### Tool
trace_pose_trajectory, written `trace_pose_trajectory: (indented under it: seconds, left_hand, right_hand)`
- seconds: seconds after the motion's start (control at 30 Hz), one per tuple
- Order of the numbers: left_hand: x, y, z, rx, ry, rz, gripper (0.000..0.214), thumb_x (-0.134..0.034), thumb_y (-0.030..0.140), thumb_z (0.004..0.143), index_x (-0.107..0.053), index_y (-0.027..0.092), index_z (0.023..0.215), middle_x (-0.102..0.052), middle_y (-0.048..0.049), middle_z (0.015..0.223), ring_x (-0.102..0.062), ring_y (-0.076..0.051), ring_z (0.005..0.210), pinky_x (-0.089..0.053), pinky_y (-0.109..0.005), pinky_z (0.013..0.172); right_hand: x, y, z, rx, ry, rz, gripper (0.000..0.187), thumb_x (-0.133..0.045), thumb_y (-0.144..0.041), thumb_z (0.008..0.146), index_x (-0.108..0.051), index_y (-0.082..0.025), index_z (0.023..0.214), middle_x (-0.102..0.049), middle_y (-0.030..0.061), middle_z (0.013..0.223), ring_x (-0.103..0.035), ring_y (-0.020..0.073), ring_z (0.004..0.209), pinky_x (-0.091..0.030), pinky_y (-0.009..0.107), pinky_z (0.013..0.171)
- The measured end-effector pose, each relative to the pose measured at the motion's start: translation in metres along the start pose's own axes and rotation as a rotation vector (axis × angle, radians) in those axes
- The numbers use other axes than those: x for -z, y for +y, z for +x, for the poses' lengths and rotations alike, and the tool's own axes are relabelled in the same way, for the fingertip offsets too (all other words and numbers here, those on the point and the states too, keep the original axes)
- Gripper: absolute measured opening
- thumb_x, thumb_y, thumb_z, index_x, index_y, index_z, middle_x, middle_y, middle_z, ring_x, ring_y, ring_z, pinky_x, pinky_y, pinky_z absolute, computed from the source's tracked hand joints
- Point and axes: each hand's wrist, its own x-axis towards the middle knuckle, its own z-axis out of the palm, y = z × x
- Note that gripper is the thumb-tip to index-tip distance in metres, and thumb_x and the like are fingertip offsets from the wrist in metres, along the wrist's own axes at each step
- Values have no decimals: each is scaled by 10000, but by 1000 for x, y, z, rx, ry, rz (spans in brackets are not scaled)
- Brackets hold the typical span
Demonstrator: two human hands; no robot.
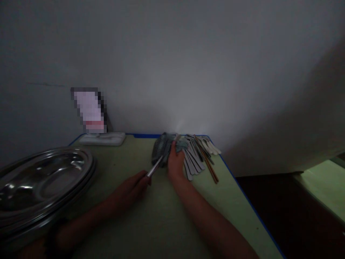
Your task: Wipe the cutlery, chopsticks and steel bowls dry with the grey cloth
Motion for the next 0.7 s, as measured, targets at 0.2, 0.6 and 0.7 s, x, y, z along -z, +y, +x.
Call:
trace_pose_trajectory:
  seconds: [0.2, 0.6, 0.7]
  left_hand:
    - [1, -7, 10, 20, 255, 92, 288, -315, 394, 869, -519, 194, 835, -610, -56, 819, -578, -188, 781, -452, -291, 699]
    - [-4, -1, -6, -78, -104, 207, 263, -277, 392, 917, -454, 206, 858, -515, 34, 648, -495, -114, 559, -345, -223, 514]
    - [-3, -1, -4, -60, -109, 183, 267, -281, 396, 915, -455, 202, 856, -522, 31, 649, -493, -116, 555, -353, -226, 514]
  right_hand:
    - [-22, 6, -54, 1, -226, -238, 408, -463, -525, 780, -586, -165, 634, -655, 68, 686, -604, 178, 687, -432, 276, 653]
    - [15, -16, 39, -10, 130, 224, 343, -559, -460, 720, -583, -147, 860, -664, 54, 917, -609, 145, 815, -468, 278, 741]
    - [9, -15, 29, -16, 138, 263, 349, -529, -468, 742, -571, -163, 907, -653, 57, 999, -609, 142, 880, -463, 282, 785]
